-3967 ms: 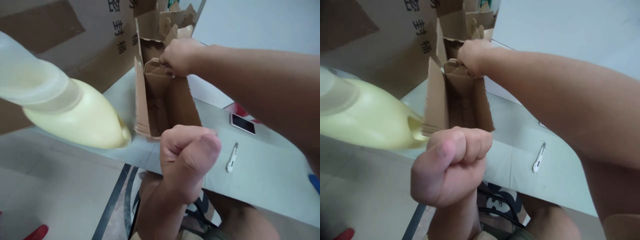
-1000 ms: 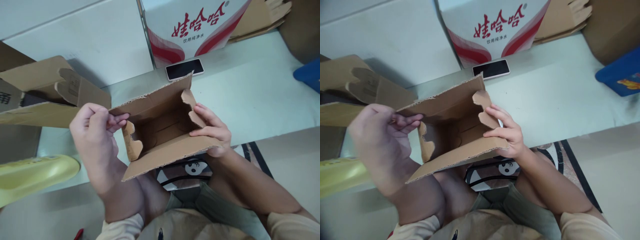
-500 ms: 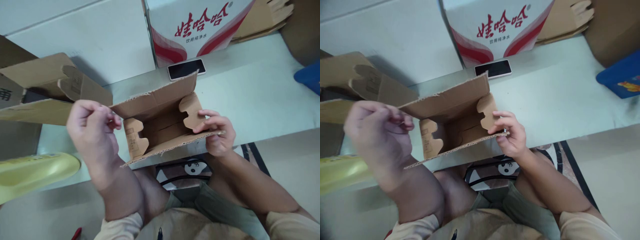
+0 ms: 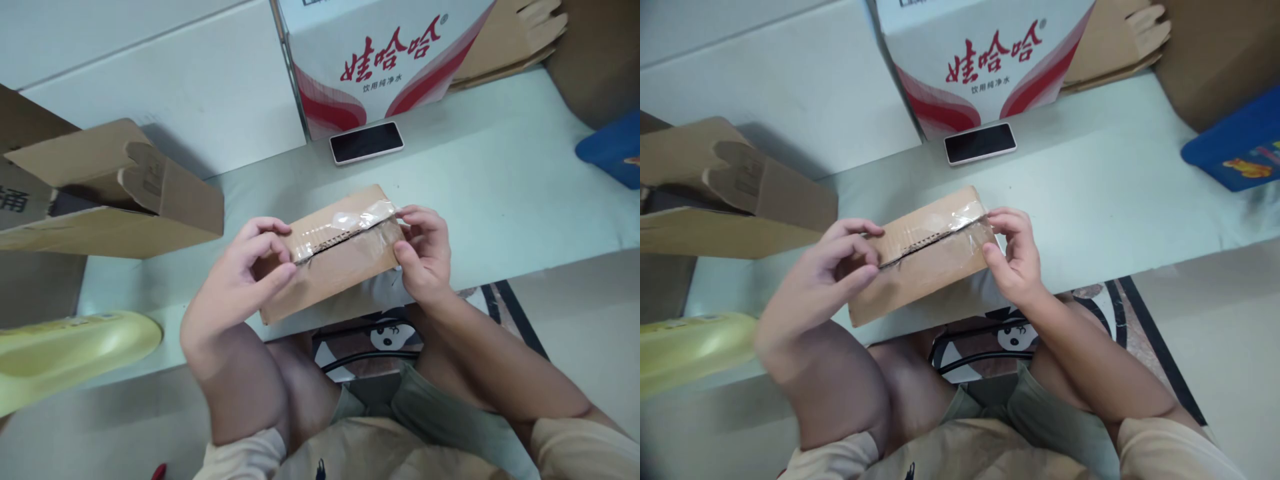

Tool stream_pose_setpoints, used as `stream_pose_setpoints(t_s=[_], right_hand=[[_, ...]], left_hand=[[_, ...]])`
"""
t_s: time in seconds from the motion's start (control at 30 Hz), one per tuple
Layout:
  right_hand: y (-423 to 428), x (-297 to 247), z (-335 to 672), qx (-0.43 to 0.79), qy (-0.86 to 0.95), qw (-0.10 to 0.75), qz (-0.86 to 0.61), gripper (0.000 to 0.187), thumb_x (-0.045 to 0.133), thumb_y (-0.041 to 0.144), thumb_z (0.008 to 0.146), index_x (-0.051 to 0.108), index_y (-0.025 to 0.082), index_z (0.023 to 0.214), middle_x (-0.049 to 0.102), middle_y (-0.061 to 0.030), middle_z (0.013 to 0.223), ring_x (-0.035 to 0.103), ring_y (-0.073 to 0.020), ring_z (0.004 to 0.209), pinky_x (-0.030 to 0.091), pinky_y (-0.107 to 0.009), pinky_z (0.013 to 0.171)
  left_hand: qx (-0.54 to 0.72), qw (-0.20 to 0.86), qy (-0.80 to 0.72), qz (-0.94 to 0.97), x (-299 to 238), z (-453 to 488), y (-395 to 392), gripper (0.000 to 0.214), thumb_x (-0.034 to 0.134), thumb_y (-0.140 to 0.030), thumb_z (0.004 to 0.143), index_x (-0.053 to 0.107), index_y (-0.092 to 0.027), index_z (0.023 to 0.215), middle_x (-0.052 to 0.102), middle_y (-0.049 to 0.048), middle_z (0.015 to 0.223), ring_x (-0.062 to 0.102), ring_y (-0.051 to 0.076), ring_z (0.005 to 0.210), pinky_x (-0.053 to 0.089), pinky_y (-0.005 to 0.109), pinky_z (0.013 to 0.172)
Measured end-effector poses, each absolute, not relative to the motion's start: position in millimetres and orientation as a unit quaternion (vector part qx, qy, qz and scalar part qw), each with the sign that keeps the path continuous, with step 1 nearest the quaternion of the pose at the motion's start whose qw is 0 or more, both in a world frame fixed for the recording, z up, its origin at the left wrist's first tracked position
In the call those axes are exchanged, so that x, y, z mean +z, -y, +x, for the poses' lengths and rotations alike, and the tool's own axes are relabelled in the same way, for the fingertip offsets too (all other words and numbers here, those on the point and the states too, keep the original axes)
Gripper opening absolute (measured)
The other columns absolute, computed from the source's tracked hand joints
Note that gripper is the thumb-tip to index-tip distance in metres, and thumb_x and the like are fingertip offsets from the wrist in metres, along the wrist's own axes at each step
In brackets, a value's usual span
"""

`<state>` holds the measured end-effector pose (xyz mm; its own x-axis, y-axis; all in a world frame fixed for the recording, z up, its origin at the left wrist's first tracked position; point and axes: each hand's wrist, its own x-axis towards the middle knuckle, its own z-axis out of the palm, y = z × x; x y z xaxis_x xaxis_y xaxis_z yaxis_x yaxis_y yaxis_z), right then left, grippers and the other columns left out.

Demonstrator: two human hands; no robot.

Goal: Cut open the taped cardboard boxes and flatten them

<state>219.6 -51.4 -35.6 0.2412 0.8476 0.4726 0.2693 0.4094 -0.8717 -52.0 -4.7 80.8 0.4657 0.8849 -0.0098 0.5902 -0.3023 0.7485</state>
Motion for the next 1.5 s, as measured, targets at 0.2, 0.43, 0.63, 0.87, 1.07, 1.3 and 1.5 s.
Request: stream_pose_setpoints(t_s=[0.2, 0.43, 0.63, 0.87, 1.07, 1.3, 1.5], right_hand=[[51, -31, 219, 0.248, 0.573, 0.599, -0.502, 0.026, 0.057, 0.051, 0.100, 0.065, 0.030, 0.114, 0.063, -0.0071, 0.120, 0.063, -0.0259, 0.117, 0.055, -0.048, 0.100], [49, -31, 217, 0.269, 0.561, 0.617, -0.482, 0.026, 0.058, 0.052, 0.100, 0.068, 0.030, 0.112, 0.063, -0.0060, 0.118, 0.064, -0.0240, 0.114, 0.054, -0.044, 0.098], [48, -32, 215, 0.283, 0.555, 0.624, -0.471, 0.025, 0.058, 0.050, 0.101, 0.068, 0.031, 0.113, 0.062, -0.0049, 0.118, 0.063, -0.0231, 0.115, 0.053, -0.043, 0.098], [49, -48, 218, 0.307, 0.549, 0.619, -0.470, 0.043, 0.047, 0.065, 0.100, 0.062, 0.035, 0.127, 0.062, -0.0053, 0.127, 0.063, -0.0254, 0.121, 0.054, -0.045, 0.101], [45, -57, 216, 0.338, 0.503, 0.569, -0.556, 0.046, 0.044, 0.061, 0.099, 0.053, 0.030, 0.131, 0.064, -0.0097, 0.134, 0.062, -0.0263, 0.129, 0.055, -0.047, 0.105], [38, -58, 213, 0.416, 0.492, 0.490, -0.586, 0.044, 0.050, 0.056, 0.097, 0.060, 0.025, 0.126, 0.068, -0.0139, 0.136, 0.064, -0.0284, 0.131, 0.050, -0.055, 0.115], [46, -63, 209, 0.435, 0.578, 0.533, -0.439, 0.059, 0.040, 0.068, 0.102, 0.050, 0.032, 0.149, 0.058, -0.0111, 0.157, 0.056, -0.0281, 0.146, 0.047, -0.054, 0.120]], left_hand=[[0.118, 0.319, -0.493, 0.801, 85, -45, 8, 0.038, 0.074, -0.050, 0.079, 0.047, -0.023, 0.077, 0.064, 0.0112, 0.137, 0.053, 0.038, 0.142, 0.048, 0.056, 0.113], [0.061, 0.218, -0.520, 0.823, 87, -22, 27, 0.040, 0.082, -0.050, 0.075, 0.063, -0.025, 0.100, 0.055, 0.0146, 0.155, 0.051, 0.045, 0.144, 0.037, 0.075, 0.117], [0.008, 0.169, -0.544, 0.822, 90, -13, 41, 0.081, 0.085, -0.049, 0.074, 0.054, -0.040, 0.148, 0.047, 0.0143, 0.164, 0.044, 0.052, 0.149, 0.018, 0.094, 0.113], [0.022, 0.182, -0.538, 0.823, 90, -19, 30, 0.084, 0.085, -0.047, 0.072, 0.054, -0.041, 0.150, 0.053, 0.0099, 0.155, 0.056, 0.044, 0.138, 0.043, 0.072, 0.115], [0.167, 0.240, -0.598, 0.746, 82, -37, 6, 0.078, 0.083, -0.058, 0.069, 0.061, -0.032, 0.140, 0.063, 0.0070, 0.144, 0.060, 0.040, 0.133, 0.047, 0.059, 0.116], [0.450, 0.370, -0.582, 0.568, 63, -56, -2, 0.083, 0.091, -0.056, 0.062, 0.056, -0.027, 0.131, 0.073, 0.0056, 0.129, 0.066, 0.034, 0.124, 0.054, 0.047, 0.103], [0.493, 0.493, -0.545, 0.465, 40, -44, -15, 0.056, 0.067, -0.066, 0.073, 0.064, -0.027, 0.113, 0.077, 0.0016, 0.124, 0.060, 0.034, 0.138, 0.059, 0.045, 0.102]])
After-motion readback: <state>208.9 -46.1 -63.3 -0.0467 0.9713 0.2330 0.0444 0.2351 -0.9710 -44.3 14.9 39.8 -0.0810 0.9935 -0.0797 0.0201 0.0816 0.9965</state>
